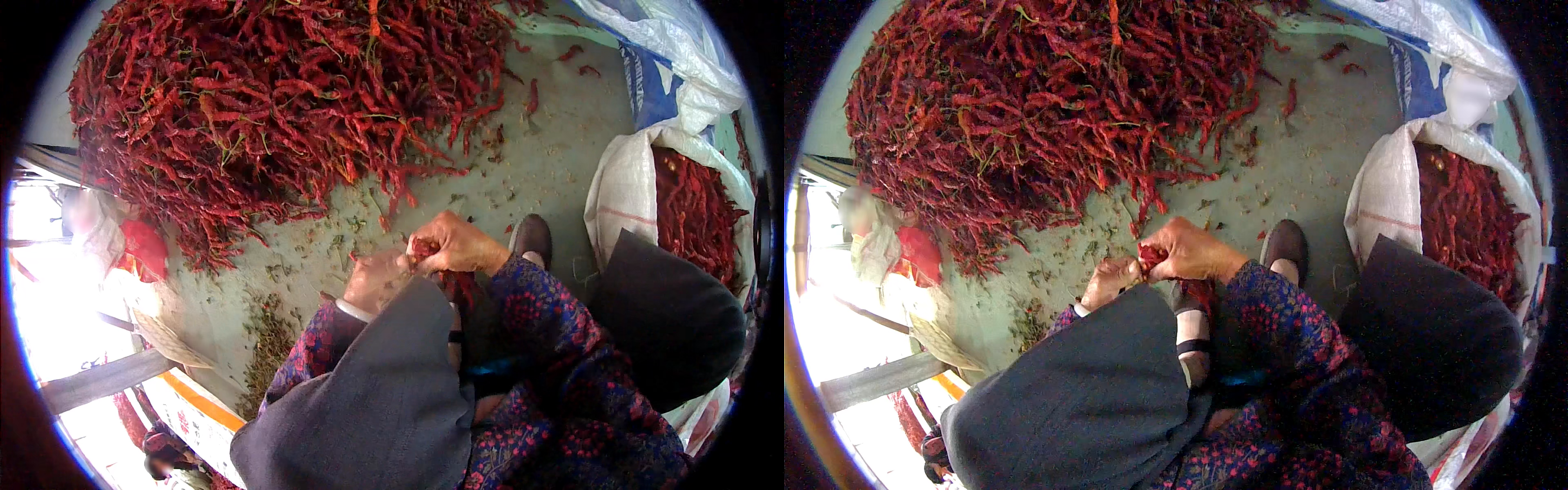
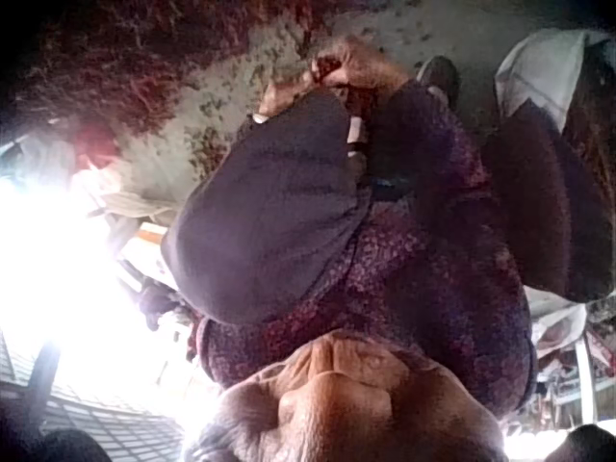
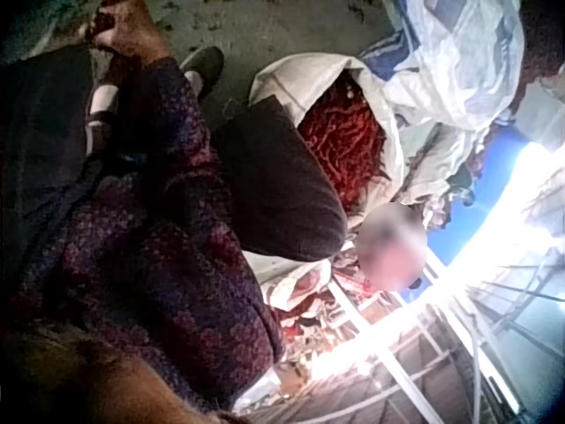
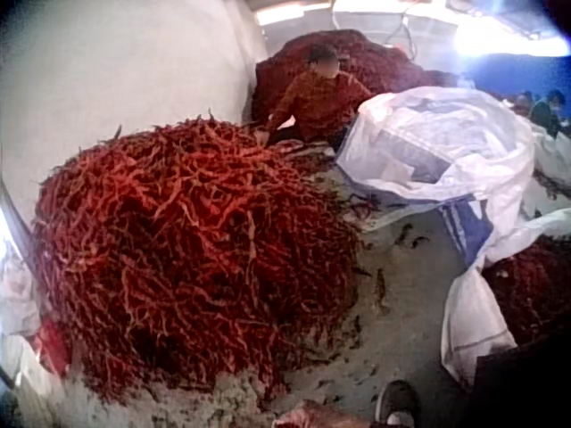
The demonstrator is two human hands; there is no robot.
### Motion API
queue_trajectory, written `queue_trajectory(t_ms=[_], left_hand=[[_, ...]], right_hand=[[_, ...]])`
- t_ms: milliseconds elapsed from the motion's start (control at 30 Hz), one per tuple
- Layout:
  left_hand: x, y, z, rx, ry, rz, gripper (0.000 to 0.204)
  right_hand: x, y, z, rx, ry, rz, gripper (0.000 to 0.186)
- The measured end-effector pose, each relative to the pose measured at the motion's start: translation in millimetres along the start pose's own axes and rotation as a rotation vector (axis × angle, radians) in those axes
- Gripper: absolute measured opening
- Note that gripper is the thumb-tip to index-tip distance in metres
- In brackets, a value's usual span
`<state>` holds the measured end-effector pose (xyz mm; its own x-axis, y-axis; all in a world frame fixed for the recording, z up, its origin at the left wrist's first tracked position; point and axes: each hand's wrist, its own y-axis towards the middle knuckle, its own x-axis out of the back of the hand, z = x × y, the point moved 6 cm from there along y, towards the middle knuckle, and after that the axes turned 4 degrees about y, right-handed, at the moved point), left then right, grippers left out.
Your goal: The person sits on the floor and removes stems from dried red chili peppers by hand. They pick peppers from a large pile, pull off the stems, and place the de-stemmed peppers into a nearby sack.
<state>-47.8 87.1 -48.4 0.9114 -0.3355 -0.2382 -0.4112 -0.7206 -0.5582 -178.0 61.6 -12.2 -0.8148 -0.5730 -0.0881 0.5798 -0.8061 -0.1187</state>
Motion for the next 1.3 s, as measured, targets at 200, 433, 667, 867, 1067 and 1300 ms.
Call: queue_trajectory(t_ms=[200,433,667,867,1067,1300], left_hand=[[46.7,-46.5,0.6,-0.15,-0.111,0.075,0.016],[143.4,-94.3,69.7,0.01,1.99,-0.046,0.017],[37.1,51.7,-45.0,-0.494,1.416,-0.461,0.03],[-1.7,109.2,-45.7,-0.221,1.618,-0.457,0.034],[24.4,127.8,-22.1,-0.236,1.417,-0.658,0.038],[21.0,80.7,-38.6,-0.166,0.395,-0.178,0.016]], right_hand=[[63.2,-17.8,-5.2,0.102,0.575,-0.393,0.01],[71.1,-8.3,-34.8,0.128,1.127,-0.427,0.014],[67.3,-7.1,-39.9,0.078,1.053,-0.417,0.01],[64.4,-7.1,-57.7,0.022,1.252,-0.397,0.01],[59.0,-2.6,-60.1,0.016,1.199,-0.41,0.01],[62.2,-6.7,-58.3,-0.034,1.086,-0.484,0.009]])
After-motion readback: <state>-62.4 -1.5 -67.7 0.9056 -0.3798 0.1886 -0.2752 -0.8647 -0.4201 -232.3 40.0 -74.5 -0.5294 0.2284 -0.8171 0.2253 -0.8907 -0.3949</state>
